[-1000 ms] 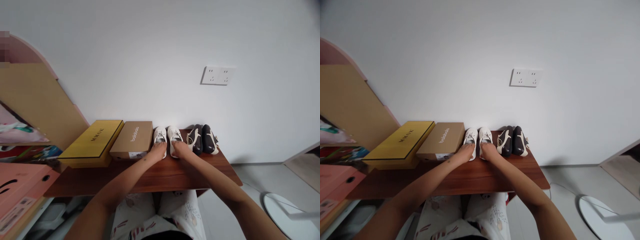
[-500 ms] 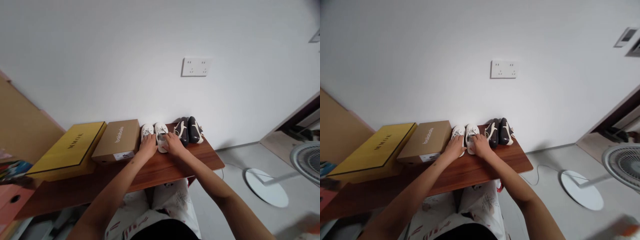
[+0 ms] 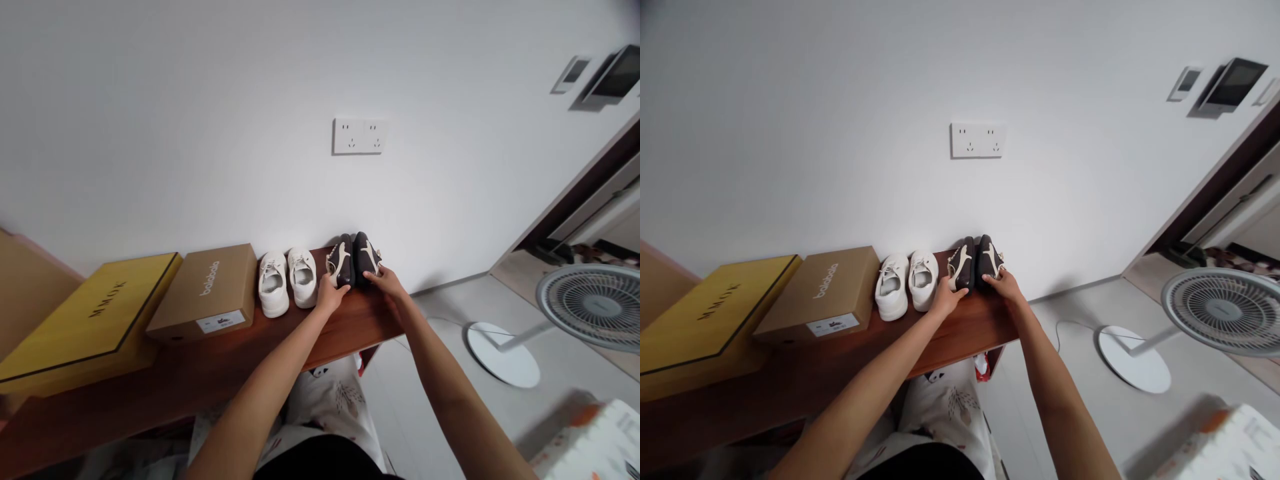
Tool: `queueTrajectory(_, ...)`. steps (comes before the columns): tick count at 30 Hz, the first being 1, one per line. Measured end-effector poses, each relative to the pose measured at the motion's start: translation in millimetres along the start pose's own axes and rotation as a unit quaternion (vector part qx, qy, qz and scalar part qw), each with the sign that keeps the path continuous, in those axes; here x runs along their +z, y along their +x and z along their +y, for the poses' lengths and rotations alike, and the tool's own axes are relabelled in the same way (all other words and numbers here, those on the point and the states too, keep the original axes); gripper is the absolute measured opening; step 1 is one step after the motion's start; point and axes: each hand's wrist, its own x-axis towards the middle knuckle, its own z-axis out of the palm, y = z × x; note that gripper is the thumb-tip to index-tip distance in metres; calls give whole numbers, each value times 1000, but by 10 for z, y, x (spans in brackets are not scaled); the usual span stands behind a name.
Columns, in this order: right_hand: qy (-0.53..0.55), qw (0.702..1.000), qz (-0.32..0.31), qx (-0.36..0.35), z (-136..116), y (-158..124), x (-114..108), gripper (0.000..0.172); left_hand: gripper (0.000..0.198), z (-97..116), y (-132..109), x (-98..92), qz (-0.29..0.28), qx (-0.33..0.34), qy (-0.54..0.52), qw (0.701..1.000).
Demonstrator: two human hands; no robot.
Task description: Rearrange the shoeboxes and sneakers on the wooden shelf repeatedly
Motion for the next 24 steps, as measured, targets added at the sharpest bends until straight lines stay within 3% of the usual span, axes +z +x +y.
queueTrajectory(4, 33, 995, -22, -96, -62, 91, 3, 52, 55, 23, 101, -20, -61, 33, 30, 997)
queueTrajectory(8, -160, 978, -45, -126, -236, 193, -173, 41, 51, 233, 208, -147, -124, 97, 171, 973)
queueTrajectory(11, -346, 923, -96, -140, -421, 196, -300, 37, 49, 449, 235, -206, -164, 151, 322, 920)
queueTrajectory(15, -468, 851, -156, -180, -649, 138, -325, 40, 51, 684, 208, -173, -204, 166, 447, 855)
queueTrajectory(19, -520, 814, -186, -181, -762, 127, -235, 43, 54, 791, 159, -68, -198, 143, 465, 851)
queueTrajectory(24, -535, 800, -208, -179, -746, 163, -125, 48, 52, 818, 110, 36, -194, 120, 467, 854)
